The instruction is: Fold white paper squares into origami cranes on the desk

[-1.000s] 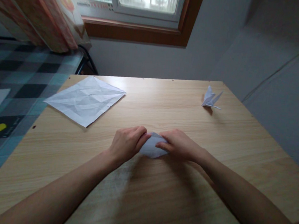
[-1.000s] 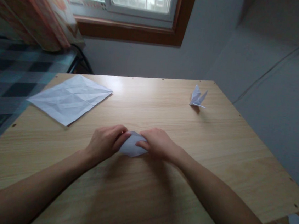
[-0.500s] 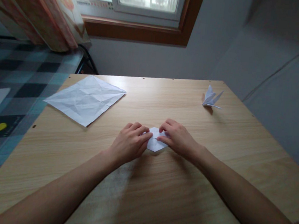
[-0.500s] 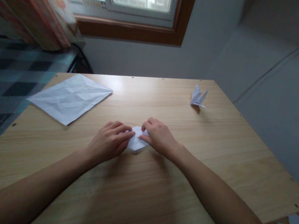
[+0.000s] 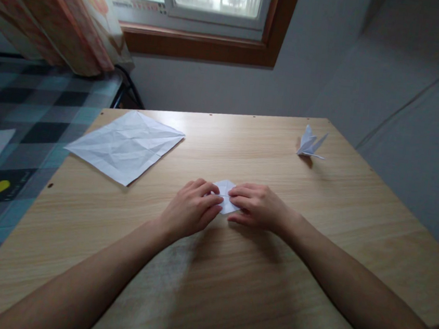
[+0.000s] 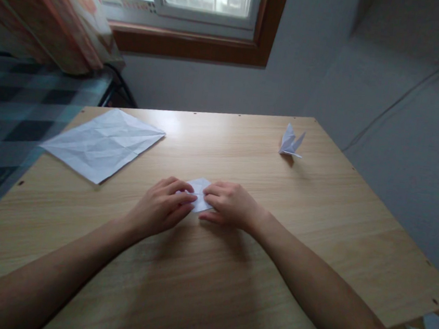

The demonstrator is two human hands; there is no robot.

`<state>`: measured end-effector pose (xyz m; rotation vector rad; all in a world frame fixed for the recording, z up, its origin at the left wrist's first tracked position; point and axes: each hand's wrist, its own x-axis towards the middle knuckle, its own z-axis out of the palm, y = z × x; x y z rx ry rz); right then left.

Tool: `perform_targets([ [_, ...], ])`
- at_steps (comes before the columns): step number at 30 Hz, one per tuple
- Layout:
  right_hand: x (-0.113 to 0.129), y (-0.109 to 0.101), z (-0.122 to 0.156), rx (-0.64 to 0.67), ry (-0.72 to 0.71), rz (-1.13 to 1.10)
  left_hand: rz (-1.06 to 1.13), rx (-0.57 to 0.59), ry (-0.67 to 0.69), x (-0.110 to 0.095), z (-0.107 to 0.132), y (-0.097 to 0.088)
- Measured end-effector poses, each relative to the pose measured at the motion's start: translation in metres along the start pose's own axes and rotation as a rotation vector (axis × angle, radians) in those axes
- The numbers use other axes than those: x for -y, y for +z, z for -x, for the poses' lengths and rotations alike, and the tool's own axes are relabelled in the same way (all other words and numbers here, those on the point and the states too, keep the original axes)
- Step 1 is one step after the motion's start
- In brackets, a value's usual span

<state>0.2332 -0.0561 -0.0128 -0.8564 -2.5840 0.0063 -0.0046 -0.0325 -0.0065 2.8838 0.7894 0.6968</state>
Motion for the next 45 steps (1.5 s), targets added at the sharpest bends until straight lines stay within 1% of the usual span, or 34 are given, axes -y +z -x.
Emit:
perform_targets([
  [3,0.000,0.002,0.001,-0.012,-0.021,0.052,0.047,0.023,-0.008,0.002,0.000,0.000],
  [6,0.002,0.003,0.001,-0.051,-0.032,0.095,0.037,0.007,-0.007,0.004,0.000,0.002],
  [8,0.005,0.003,0.000,-0.082,-0.014,0.113,0.057,-0.012,-0.013,0.004,0.000,0.002],
  [11,0.010,0.004,-0.001,-0.102,0.094,0.115,0.114,-0.029,-0.054,0.004,-0.002,0.002],
  [15,0.016,0.006,-0.003,-0.061,0.259,0.088,0.113,-0.034,-0.132,0.002,-0.004,0.002],
  [17,0.016,0.007,-0.004,-0.054,0.298,0.073,0.089,-0.034,-0.162,0.002,-0.004,0.002],
  [19,0.016,0.008,-0.004,-0.076,0.312,0.052,0.072,-0.033,-0.185,0.002,-0.004,0.002],
  [21,0.015,0.010,-0.004,-0.118,0.293,0.033,0.062,-0.030,-0.180,0.002,-0.003,0.003],
  [23,0.014,0.011,-0.004,-0.141,0.220,0.043,0.044,-0.031,-0.137,0.003,-0.002,0.004],
  [26,0.013,0.011,-0.004,-0.109,0.064,0.111,0.005,-0.034,-0.060,0.004,0.000,0.005],
  [28,0.012,0.009,-0.004,-0.079,0.009,0.149,-0.019,-0.032,-0.041,0.004,0.001,0.005],
  [31,0.009,0.004,-0.001,-0.063,-0.015,0.173,-0.055,-0.028,-0.029,0.002,0.001,0.004],
  [35,0.004,0.002,0.005,-0.082,-0.011,0.147,-0.099,-0.019,-0.002,0.000,0.001,0.003],
  [38,0.004,0.007,0.005,-0.140,0.061,0.013,-0.111,-0.001,0.035,-0.001,0.001,0.002],
  [39,0.004,0.008,0.005,-0.177,0.120,-0.050,-0.113,0.003,0.047,-0.002,0.000,0.001],
  [42,0.006,0.012,-0.001,-0.280,0.374,-0.200,-0.121,0.000,0.076,-0.004,-0.001,0.000],
  [44,0.006,0.012,-0.005,-0.276,0.490,-0.243,-0.130,-0.009,0.094,-0.005,-0.002,-0.001],
  [45,0.006,0.012,-0.006,-0.256,0.510,-0.257,-0.134,-0.016,0.099,-0.005,-0.002,-0.001],
])
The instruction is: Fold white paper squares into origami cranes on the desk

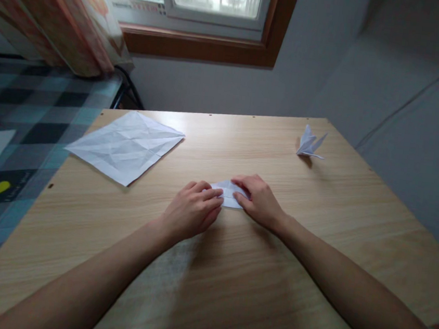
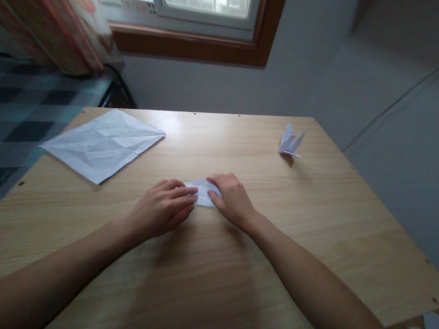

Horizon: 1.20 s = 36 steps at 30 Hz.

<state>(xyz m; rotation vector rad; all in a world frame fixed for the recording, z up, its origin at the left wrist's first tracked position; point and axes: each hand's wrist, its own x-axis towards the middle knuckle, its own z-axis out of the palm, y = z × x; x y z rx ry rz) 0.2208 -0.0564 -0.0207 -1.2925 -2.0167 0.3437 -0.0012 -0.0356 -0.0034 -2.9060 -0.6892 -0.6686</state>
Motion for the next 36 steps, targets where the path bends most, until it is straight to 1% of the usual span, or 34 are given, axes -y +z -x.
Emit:
perform_targets([
  [2,0.001,0.000,-0.001,0.037,0.002,-0.014,-0.012,-0.017,-0.004,-0.001,0.000,0.000],
  [4,0.000,0.000,0.000,0.025,-0.022,-0.017,-0.033,-0.038,-0.022,-0.001,0.000,0.000],
  [7,-0.001,0.001,0.003,0.009,-0.126,0.059,-0.051,-0.057,-0.034,-0.002,0.001,0.001],
  [10,-0.002,0.001,0.005,0.055,-0.236,0.180,-0.023,-0.026,0.006,-0.001,0.000,0.001],
  [12,0.000,0.001,0.005,0.070,-0.261,0.230,-0.011,-0.001,0.026,-0.001,0.000,0.001],
  [14,0.003,0.000,0.004,0.071,-0.280,0.253,-0.011,0.011,0.029,-0.001,-0.001,0.000],
  [18,0.010,0.002,0.003,0.087,-0.371,0.252,-0.021,0.029,0.020,-0.002,-0.001,-0.001],
  [20,0.012,0.002,0.003,0.114,-0.375,0.281,-0.030,0.028,0.008,-0.002,-0.001,-0.002],
  [23,0.016,0.000,0.003,0.143,-0.301,0.350,-0.042,0.015,-0.017,-0.002,-0.001,-0.002],
  [25,0.018,-0.002,0.002,0.138,-0.233,0.367,-0.047,0.013,-0.030,-0.002,-0.001,-0.002],
  [29,0.022,-0.003,-0.003,0.117,-0.031,0.333,-0.035,0.007,-0.026,-0.001,-0.001,0.000],
  [32,0.024,-0.001,-0.009,0.116,0.122,0.239,-0.028,-0.014,-0.028,-0.001,0.000,0.002],
  [36,0.024,-0.002,-0.014,0.117,0.279,0.009,-0.027,-0.053,-0.054,-0.001,0.001,0.003],
])
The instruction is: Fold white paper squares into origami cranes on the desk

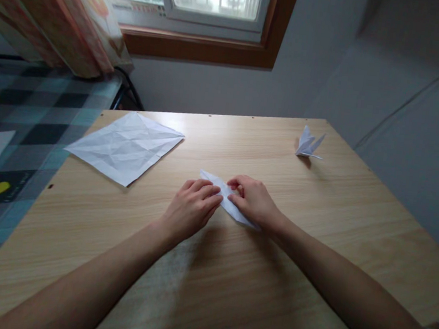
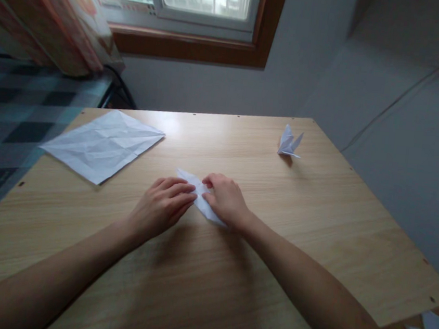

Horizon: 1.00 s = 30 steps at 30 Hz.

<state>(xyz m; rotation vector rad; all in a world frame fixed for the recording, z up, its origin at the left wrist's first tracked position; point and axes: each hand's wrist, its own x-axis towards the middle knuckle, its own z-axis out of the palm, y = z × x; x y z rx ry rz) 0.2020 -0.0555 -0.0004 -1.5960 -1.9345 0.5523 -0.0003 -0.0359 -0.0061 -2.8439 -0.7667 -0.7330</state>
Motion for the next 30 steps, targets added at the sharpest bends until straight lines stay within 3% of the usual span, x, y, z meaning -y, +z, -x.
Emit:
perform_targets([
  [6,-0.003,-0.001,-0.001,0.040,0.145,-0.243,0.037,0.001,-0.168,0.000,0.001,0.000],
  [9,-0.004,0.003,-0.002,0.008,0.173,-0.507,0.161,-0.090,-0.331,0.003,0.001,0.001],
  [13,-0.002,0.013,-0.003,-0.072,0.216,-0.924,0.593,-0.240,-0.628,0.005,-0.003,0.005],
  [16,0.003,0.021,-0.002,-0.126,0.199,-1.035,1.044,-0.274,-0.741,-0.001,-0.007,0.006],
  [21,0.009,0.033,0.002,-0.239,0.148,-1.020,1.351,-0.275,-0.820,-0.014,-0.010,0.009],
  [30,0.020,0.033,0.009,-0.385,0.083,-0.682,1.359,-0.387,-0.948,-0.016,-0.010,0.011],
])
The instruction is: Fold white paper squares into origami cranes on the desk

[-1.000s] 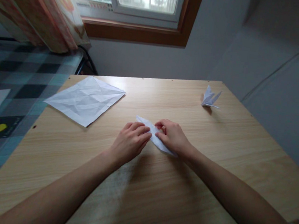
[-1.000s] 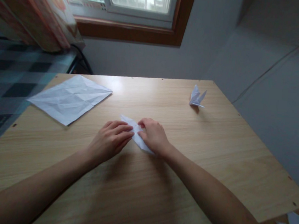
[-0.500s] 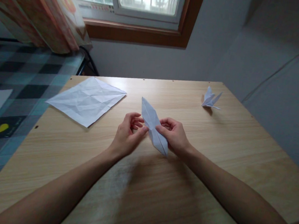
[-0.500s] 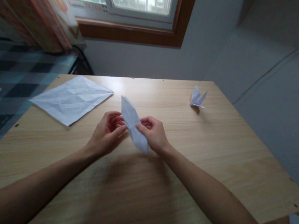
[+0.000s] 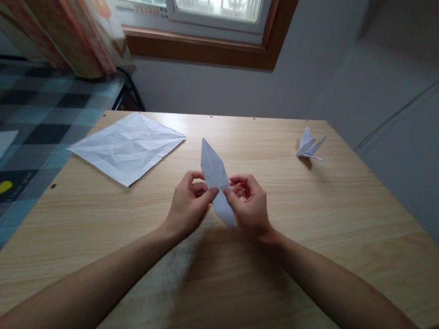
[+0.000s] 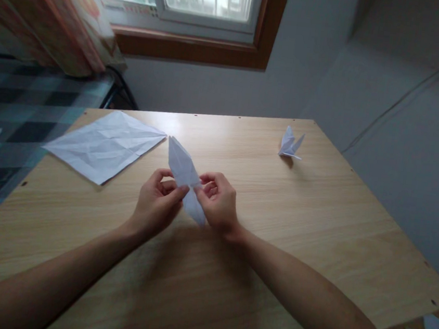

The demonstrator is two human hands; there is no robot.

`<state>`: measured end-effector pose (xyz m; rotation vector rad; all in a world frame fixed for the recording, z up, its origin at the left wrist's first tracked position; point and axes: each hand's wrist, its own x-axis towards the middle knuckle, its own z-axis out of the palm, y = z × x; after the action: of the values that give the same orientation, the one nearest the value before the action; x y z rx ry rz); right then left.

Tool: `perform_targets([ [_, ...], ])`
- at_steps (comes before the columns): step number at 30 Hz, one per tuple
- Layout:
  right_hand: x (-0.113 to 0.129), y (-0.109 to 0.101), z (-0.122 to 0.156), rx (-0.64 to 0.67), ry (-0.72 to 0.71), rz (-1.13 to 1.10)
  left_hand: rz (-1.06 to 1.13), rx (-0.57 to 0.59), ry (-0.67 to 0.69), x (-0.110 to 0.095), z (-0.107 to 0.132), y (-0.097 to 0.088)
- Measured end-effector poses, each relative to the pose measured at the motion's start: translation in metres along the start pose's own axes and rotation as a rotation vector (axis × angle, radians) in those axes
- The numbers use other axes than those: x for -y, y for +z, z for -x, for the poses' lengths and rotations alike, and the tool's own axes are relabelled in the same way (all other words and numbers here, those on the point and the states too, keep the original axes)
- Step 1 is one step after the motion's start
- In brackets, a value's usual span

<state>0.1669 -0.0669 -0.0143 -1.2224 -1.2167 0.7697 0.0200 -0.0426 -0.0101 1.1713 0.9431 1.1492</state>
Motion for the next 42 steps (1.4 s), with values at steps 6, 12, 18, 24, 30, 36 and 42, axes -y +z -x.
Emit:
perform_targets([
  [6,0.000,0.001,0.002,0.011,-0.013,-0.018,0.006,-0.033,0.043,-0.005,0.004,0.004],
  [12,0.002,0.000,0.003,0.033,-0.118,0.086,-0.056,-0.024,0.077,-0.003,0.004,0.002],
  [18,0.006,-0.003,0.007,-0.021,-0.460,0.356,-0.362,0.011,0.154,0.000,0.005,-0.003],
  [24,0.009,-0.005,0.009,-0.018,-0.796,0.587,-0.436,0.010,0.291,-0.009,0.006,-0.001],
  [30,0.012,-0.004,0.006,-0.018,-0.885,0.611,-0.234,0.174,0.232,-0.007,0.005,-0.004],
  [36,0.007,-0.004,0.006,0.010,-0.848,0.515,-0.146,0.174,0.175,0.000,0.004,-0.005],
  [42,0.006,-0.002,0.007,-0.001,-0.584,0.264,-0.066,0.182,0.114,0.005,0.002,-0.006],
])
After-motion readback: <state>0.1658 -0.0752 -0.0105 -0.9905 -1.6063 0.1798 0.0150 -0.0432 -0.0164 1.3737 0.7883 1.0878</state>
